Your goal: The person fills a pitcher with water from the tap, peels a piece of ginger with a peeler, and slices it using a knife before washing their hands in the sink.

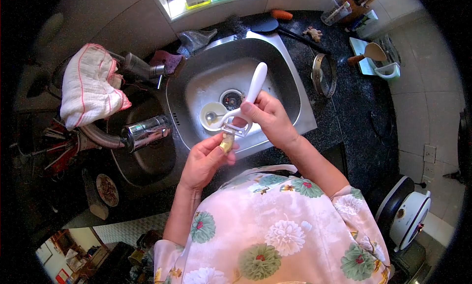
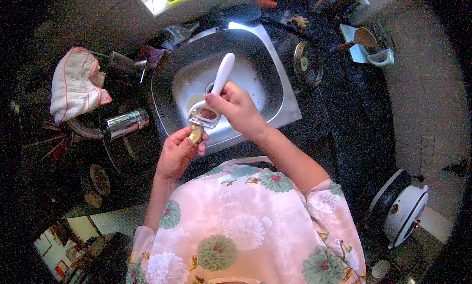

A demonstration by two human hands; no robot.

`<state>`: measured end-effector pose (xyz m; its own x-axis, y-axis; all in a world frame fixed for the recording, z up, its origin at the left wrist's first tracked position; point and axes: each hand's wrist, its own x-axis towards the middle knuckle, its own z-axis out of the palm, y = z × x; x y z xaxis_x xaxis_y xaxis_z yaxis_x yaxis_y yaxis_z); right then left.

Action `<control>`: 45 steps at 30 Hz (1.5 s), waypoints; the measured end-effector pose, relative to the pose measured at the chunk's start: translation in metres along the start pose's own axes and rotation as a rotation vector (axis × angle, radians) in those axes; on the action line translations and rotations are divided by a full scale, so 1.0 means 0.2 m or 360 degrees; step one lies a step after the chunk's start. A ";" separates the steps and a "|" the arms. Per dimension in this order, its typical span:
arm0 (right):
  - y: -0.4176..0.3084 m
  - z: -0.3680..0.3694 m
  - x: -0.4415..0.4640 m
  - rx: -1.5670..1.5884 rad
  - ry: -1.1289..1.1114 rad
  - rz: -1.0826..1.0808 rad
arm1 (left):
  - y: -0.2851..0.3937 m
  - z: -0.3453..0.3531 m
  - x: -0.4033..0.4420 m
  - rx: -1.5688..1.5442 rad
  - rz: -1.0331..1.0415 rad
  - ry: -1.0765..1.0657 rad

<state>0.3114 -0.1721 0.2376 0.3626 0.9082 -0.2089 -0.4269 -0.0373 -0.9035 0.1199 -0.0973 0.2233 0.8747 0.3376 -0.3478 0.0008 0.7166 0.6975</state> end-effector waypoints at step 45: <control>-0.03 0.00 0.02 0.0182 0.0163 0.0095 | -0.01 0.01 0.02 0.0084 -0.0057 0.0253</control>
<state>0.3153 -0.1690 0.2434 0.4140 0.8583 -0.3032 -0.5394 -0.0370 -0.8413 0.1238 -0.0991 0.2227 0.7860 0.4077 -0.4647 0.0595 0.6983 0.7133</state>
